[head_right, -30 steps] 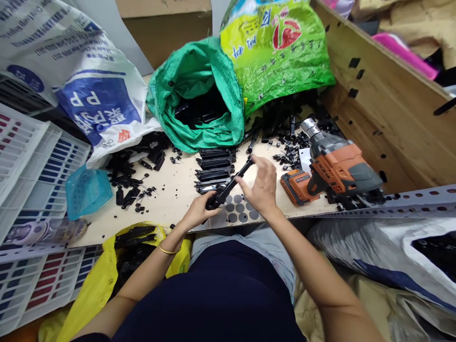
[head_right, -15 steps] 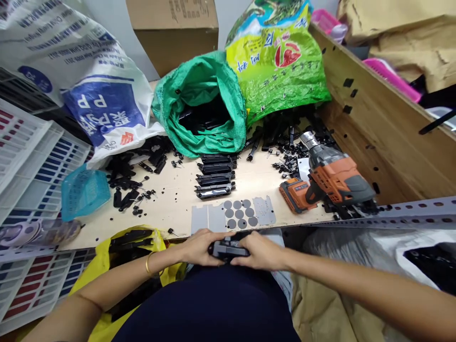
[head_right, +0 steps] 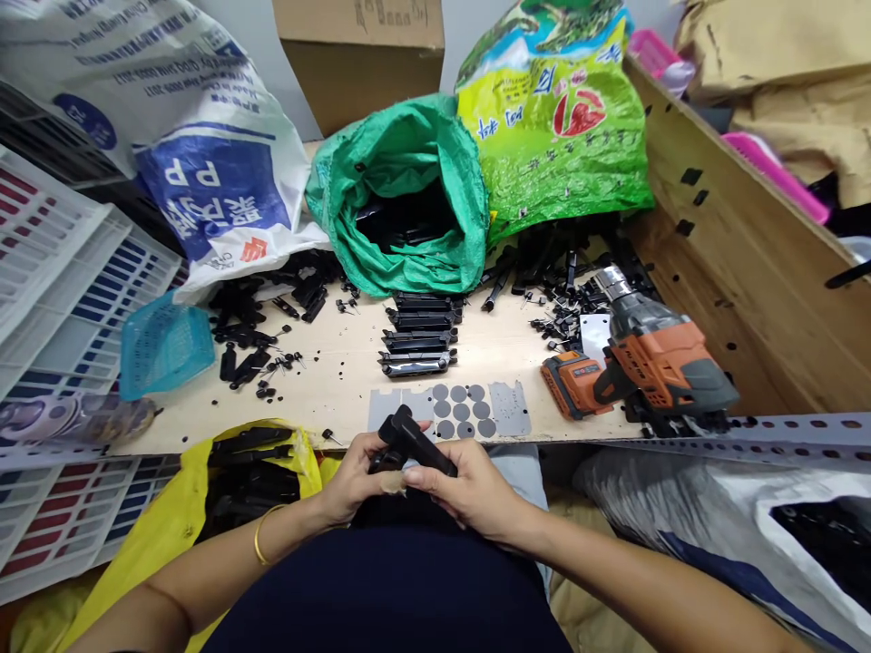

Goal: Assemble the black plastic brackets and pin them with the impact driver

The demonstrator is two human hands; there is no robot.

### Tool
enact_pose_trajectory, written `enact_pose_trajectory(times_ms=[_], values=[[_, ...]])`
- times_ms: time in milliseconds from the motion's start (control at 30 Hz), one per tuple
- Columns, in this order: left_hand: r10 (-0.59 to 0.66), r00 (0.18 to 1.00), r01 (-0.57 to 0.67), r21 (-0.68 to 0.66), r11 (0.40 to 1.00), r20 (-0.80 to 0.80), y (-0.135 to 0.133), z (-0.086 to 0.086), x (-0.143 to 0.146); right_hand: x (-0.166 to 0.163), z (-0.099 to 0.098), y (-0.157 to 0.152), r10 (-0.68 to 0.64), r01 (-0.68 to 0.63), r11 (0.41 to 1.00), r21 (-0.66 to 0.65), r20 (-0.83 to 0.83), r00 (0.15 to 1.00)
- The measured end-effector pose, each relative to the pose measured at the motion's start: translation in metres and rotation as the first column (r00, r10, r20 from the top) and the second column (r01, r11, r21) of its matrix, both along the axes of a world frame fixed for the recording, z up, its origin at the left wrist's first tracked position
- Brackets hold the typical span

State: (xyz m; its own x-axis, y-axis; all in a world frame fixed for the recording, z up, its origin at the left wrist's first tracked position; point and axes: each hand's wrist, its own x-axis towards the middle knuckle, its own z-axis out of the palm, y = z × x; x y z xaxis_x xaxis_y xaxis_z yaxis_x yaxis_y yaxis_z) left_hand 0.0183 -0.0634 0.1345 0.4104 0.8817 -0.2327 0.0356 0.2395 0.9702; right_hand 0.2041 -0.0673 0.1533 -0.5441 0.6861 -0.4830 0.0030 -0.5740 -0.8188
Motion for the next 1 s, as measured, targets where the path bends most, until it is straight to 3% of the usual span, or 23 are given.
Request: enact_pose_trajectory(times_ms=[200,400,500,567,633,700,800,867,933,1000], values=[[0.051,0.998,-0.048,-0.082,0.995,0.029,0.001,0.011,0.004,-0.002,-0.012,0.005,-0.071,0.076,0.993,0.088,-0.06,0.996],[0.016,1.0,-0.013,-0.101,0.995,0.024,0.002,0.009,0.007,-0.005,-0.027,-0.005,-0.135,0.138,0.986,0.097,-0.032,0.99],[-0.026,0.999,0.023,-0.077,0.997,-0.031,0.006,0.007,0.004,-0.002,-0.034,-0.001,-0.098,0.096,0.98,0.173,0.0,0.995],[-0.113,0.988,0.113,-0.005,0.994,-0.104,0.01,0.009,0.0,0.004,-0.036,0.007,-0.009,-0.016,0.946,0.323,0.075,0.997],[-0.212,0.953,0.242,0.122,0.963,-0.216,0.013,0.013,-0.005,0.013,-0.033,0.018,0.119,-0.206,0.834,0.512,0.198,0.973],[-0.275,0.893,0.377,0.258,0.89,-0.357,0.014,0.018,-0.011,0.023,-0.025,0.028,0.219,-0.389,0.638,0.664,0.327,0.919],[-0.25,0.807,0.529,0.468,0.707,-0.534,0.011,0.024,-0.017,0.034,-0.007,0.039,0.283,-0.56,0.302,0.772,0.488,0.826],[-0.161,0.795,0.563,0.611,0.557,-0.585,0.008,0.028,-0.019,0.037,0.006,0.043,0.271,-0.618,0.116,0.777,0.574,0.772],[-0.066,0.812,0.545,0.713,0.442,-0.58,0.007,0.032,-0.021,0.036,0.017,0.045,0.255,-0.642,0.006,0.767,0.619,0.742],[-0.036,0.848,0.497,0.769,0.402,-0.529,0.006,0.034,-0.02,0.033,0.025,0.044,0.26,-0.617,-0.006,0.787,0.597,0.759]])
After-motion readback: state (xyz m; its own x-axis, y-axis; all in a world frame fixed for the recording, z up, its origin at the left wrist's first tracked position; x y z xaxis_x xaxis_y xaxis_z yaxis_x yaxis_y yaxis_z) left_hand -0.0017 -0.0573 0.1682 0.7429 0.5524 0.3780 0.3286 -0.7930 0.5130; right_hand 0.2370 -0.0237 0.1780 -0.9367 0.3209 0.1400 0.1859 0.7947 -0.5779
